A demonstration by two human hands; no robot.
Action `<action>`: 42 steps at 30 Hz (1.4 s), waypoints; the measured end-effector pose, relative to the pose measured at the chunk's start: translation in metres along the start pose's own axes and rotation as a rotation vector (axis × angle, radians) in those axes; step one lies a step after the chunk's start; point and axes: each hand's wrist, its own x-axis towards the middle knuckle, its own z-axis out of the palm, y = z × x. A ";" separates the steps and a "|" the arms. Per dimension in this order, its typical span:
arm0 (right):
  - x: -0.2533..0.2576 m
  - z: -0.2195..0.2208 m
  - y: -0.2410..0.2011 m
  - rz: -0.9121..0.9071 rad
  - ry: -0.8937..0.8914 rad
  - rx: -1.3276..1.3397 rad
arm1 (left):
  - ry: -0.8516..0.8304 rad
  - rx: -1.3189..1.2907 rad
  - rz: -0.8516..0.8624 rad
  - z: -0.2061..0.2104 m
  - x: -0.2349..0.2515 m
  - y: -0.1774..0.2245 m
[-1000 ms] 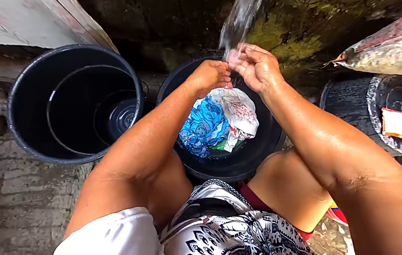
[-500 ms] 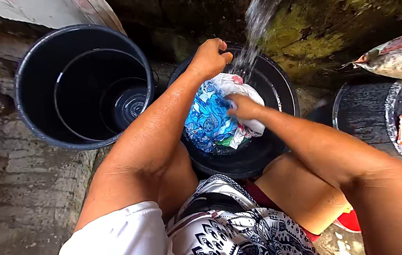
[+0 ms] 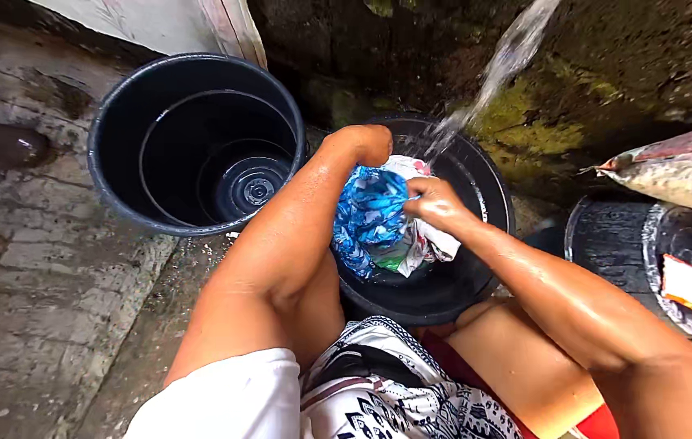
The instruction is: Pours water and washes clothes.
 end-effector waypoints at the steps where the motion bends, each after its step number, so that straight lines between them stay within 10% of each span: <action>1: -0.006 -0.015 -0.010 -0.017 0.101 0.095 | 0.009 -0.014 -0.011 -0.002 -0.003 -0.003; 7: -0.028 -0.107 -0.041 -0.277 0.623 0.629 | 0.171 -0.367 -0.025 -0.009 -0.019 -0.006; 10: -0.019 -0.143 -0.002 -0.003 0.801 0.327 | 0.223 -0.406 -0.042 -0.009 -0.020 -0.008; 14: -0.014 -0.149 0.044 0.471 0.466 -0.302 | 0.242 -0.264 -0.071 -0.007 -0.019 -0.014; 25: 0.007 -0.017 0.098 0.095 -0.378 -0.537 | 0.170 -0.164 -0.037 -0.005 -0.023 -0.007; 37: -0.004 0.076 0.103 0.283 -0.415 -0.706 | 0.129 -0.126 0.038 -0.006 -0.021 0.000; 42: 0.014 0.038 0.067 0.408 -0.076 -0.185 | 0.052 -0.128 0.063 -0.002 -0.026 0.005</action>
